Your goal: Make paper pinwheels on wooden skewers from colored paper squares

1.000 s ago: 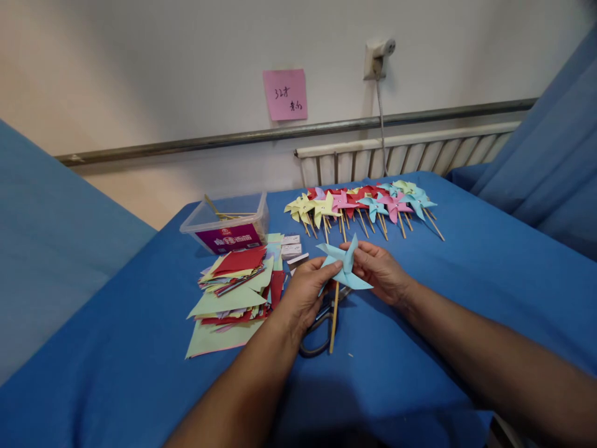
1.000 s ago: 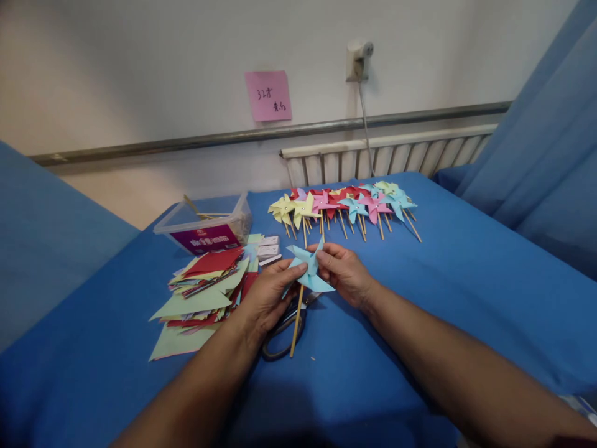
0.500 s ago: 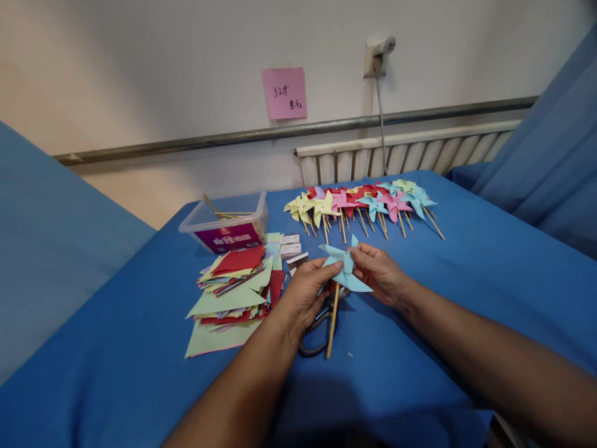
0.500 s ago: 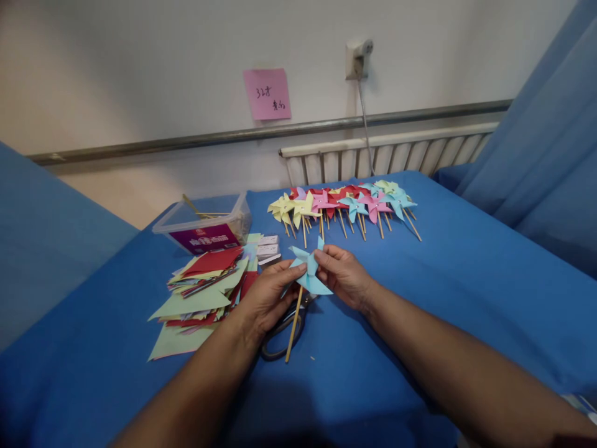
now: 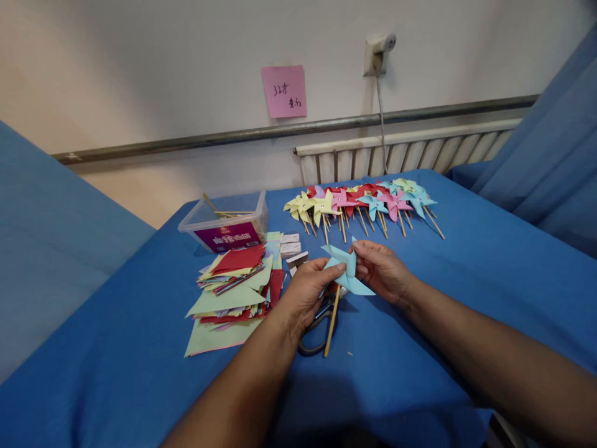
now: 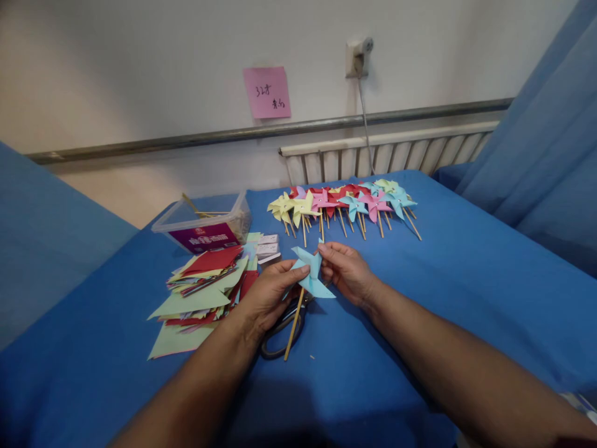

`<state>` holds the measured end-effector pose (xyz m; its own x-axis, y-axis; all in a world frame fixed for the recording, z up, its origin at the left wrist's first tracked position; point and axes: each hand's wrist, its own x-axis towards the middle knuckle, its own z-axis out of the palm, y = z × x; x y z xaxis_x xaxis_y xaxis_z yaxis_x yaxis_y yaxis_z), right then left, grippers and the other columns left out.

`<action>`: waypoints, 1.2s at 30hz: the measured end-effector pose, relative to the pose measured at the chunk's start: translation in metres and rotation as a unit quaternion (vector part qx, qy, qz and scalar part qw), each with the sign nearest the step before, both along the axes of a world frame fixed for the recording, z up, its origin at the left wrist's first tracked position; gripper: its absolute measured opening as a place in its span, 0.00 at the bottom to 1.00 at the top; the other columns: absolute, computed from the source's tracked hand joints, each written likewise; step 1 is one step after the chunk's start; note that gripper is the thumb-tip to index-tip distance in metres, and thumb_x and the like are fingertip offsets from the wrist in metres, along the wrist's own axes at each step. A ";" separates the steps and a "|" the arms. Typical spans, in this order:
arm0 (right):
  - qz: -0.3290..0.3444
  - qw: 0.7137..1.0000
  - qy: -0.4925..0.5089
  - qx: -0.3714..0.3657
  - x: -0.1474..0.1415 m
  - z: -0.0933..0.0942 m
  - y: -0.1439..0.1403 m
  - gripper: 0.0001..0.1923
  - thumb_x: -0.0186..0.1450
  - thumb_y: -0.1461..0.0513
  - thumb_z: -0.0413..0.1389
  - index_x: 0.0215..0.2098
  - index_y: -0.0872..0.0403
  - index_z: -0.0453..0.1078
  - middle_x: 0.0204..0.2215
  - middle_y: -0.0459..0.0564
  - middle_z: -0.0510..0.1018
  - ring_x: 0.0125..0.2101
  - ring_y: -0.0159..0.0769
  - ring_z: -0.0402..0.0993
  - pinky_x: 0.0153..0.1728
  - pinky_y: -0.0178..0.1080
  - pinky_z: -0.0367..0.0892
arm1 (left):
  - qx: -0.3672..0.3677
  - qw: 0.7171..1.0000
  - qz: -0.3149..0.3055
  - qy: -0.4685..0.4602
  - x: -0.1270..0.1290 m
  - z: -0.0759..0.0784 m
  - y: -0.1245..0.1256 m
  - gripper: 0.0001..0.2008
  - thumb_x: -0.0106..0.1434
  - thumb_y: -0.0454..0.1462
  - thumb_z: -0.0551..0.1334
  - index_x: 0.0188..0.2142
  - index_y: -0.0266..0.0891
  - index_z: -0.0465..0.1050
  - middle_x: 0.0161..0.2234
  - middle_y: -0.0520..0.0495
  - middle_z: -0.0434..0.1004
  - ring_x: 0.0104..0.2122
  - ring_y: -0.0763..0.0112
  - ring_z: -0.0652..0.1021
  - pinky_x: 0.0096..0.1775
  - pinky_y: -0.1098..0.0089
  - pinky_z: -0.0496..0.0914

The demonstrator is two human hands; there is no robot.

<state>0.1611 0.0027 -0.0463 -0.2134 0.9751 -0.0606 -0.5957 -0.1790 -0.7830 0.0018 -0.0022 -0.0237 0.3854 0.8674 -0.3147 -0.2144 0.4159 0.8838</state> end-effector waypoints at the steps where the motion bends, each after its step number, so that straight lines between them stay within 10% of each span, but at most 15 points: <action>1: -0.004 1.000 0.000 0.000 0.000 0.000 0.000 0.12 0.56 0.56 0.65 0.27 0.56 0.71 0.17 0.40 0.66 0.17 0.22 0.56 0.19 0.28 0.55 | 0.003 1.000 -0.005 0.002 0.000 0.000 0.000 0.17 0.49 0.42 0.71 0.35 0.32 0.78 0.25 0.47 0.76 0.22 0.75 0.73 0.28 0.74 0.66; 22: -0.017 0.999 -0.035 0.036 0.008 0.003 0.003 0.12 0.59 0.55 0.62 0.26 0.57 0.72 0.13 0.38 0.57 0.15 0.22 0.48 0.17 0.30 0.47 | 0.018 0.999 -0.005 0.032 -0.001 -0.001 -0.002 0.17 0.49 0.42 0.72 0.34 0.33 0.77 0.24 0.47 0.75 0.22 0.75 0.72 0.28 0.72 0.66; 36: 0.016 0.994 -0.078 0.076 -0.007 -0.007 -0.002 0.18 0.49 0.59 0.70 0.33 0.53 0.70 0.28 0.43 0.79 0.25 0.30 0.74 0.29 0.33 0.67 | -0.024 0.999 0.019 -0.031 0.001 0.005 -0.002 0.13 0.48 0.38 0.72 0.32 0.33 0.77 0.26 0.49 0.75 0.24 0.77 0.73 0.30 0.75 0.67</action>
